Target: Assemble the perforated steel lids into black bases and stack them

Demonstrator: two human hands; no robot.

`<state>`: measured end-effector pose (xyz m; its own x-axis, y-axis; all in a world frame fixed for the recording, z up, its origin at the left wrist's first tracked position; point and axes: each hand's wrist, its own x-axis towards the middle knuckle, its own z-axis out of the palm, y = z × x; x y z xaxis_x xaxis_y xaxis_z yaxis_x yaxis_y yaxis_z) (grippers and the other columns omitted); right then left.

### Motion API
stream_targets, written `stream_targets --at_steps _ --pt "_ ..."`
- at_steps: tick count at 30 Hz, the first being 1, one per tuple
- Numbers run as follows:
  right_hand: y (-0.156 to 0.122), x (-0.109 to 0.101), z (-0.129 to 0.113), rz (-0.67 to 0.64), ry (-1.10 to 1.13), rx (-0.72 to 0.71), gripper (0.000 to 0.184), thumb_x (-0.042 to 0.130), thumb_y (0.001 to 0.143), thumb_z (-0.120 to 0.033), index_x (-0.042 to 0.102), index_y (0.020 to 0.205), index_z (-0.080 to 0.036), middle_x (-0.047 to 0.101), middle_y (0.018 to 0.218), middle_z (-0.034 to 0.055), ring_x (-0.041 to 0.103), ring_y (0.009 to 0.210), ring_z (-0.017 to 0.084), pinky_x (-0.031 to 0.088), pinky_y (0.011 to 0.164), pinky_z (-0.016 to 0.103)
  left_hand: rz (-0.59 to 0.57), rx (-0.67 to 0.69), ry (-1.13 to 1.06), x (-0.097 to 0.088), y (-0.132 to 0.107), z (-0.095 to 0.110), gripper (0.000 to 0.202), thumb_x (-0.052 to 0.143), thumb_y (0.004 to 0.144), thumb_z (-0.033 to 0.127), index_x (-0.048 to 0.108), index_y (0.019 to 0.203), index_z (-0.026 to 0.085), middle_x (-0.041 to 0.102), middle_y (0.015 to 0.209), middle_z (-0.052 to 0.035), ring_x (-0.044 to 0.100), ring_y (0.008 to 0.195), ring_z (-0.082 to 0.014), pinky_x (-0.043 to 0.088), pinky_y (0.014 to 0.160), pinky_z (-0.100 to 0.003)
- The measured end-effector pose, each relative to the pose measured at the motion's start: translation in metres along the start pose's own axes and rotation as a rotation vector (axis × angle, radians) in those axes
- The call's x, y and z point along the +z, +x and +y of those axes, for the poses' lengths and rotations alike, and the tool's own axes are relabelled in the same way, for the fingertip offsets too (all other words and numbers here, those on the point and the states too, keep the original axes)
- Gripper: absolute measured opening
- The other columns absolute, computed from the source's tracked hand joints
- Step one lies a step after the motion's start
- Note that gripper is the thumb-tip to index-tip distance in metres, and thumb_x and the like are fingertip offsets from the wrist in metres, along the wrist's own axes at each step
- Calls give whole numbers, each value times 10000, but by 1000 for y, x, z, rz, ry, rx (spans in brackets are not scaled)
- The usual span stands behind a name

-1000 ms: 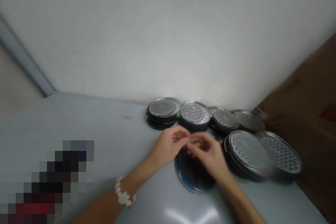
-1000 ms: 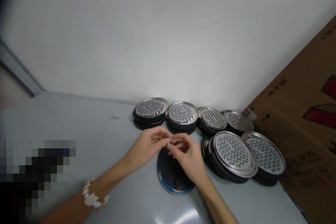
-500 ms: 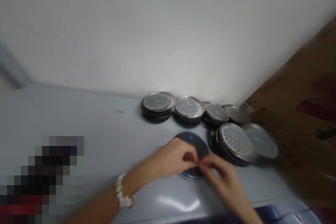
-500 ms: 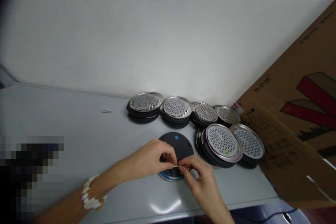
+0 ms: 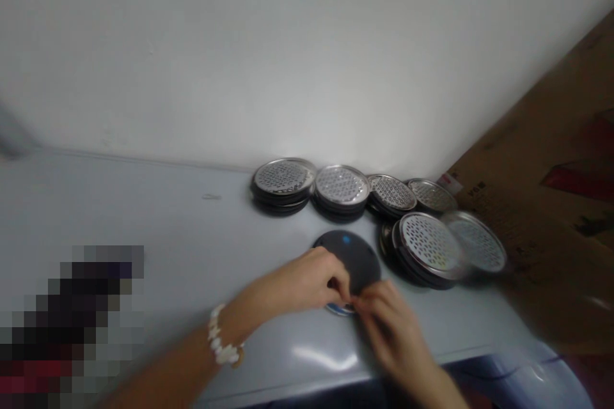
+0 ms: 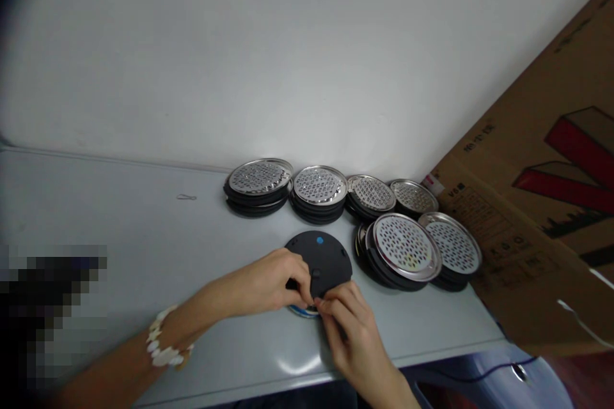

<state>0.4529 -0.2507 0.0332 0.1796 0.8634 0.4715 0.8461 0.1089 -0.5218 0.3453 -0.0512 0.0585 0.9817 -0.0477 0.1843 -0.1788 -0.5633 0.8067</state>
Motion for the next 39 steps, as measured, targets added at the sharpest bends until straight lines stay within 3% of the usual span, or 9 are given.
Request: stream_targets --at_steps 5,11,17,21,23,28,30,35,39 --pt "1 -2 1 -41 -24 -43 227 486 969 -65 652 1022 -211 633 934 77 587 878 204 521 743 337 -7 30 36 1 1 -3 279 702 768 18 819 786 270 797 777 -1 735 795 -183 495 793 -235" --pt "-1 -10 3 -80 -39 -32 234 477 973 -80 652 1051 -215 644 954 81 597 882 208 525 759 338 91 54 104 11 1 -8 235 766 739 62 811 761 292 785 774 9 725 762 -189 481 737 -247" --pt "-5 -18 6 -124 -50 8 211 467 1000 -123 635 1056 -238 658 987 69 633 913 195 549 793 312 68 -44 119 12 -1 -2 120 805 760 187 790 835 281 761 789 25 699 770 -170 439 705 -240" --pt "-1 -17 1 -77 -47 -13 219 480 998 -118 606 1129 -239 654 1006 61 661 924 169 563 791 254 64 -50 269 18 -8 6 535 899 633 420 695 1097 250 695 990 -20 645 935 -231 469 812 -297" --pt "2 -16 -2 -44 -81 -68 255 470 989 -94 604 1160 -228 656 1032 69 668 947 162 561 817 241 82 -22 404 24 -10 12 664 921 595 440 638 1161 240 623 1133 -57 590 1061 -277 481 885 -356" --pt "18 -24 -14 110 -204 -235 280 471 968 -54 640 1147 -188 659 1026 82 674 936 153 546 814 209 144 -58 693 21 -9 38 276 659 916 209 593 1182 237 610 1209 -68 573 1143 -291 493 946 -448" --pt "30 -30 -23 202 -235 -278 276 508 955 -48 642 1154 -183 658 1032 82 669 940 159 540 829 218 171 -66 746 13 -9 52 270 517 987 159 565 1246 219 650 1170 -77 607 1112 -278 500 945 -450" --pt "62 -31 -40 415 -307 -424 424 591 886 11 584 1277 -152 610 1157 133 615 1079 217 518 933 307 298 -174 454 -15 -32 74 321 576 947 166 558 1256 252 722 1075 -47 694 946 -221 549 828 -341" --pt "69 -9 -16 446 -325 -448 458 604 886 -10 539 1328 -115 585 1196 174 601 1101 259 527 913 369 703 -455 -81 -58 -84 58 350 692 883 311 549 1187 214 752 896 -33 726 778 -214 584 682 -304"
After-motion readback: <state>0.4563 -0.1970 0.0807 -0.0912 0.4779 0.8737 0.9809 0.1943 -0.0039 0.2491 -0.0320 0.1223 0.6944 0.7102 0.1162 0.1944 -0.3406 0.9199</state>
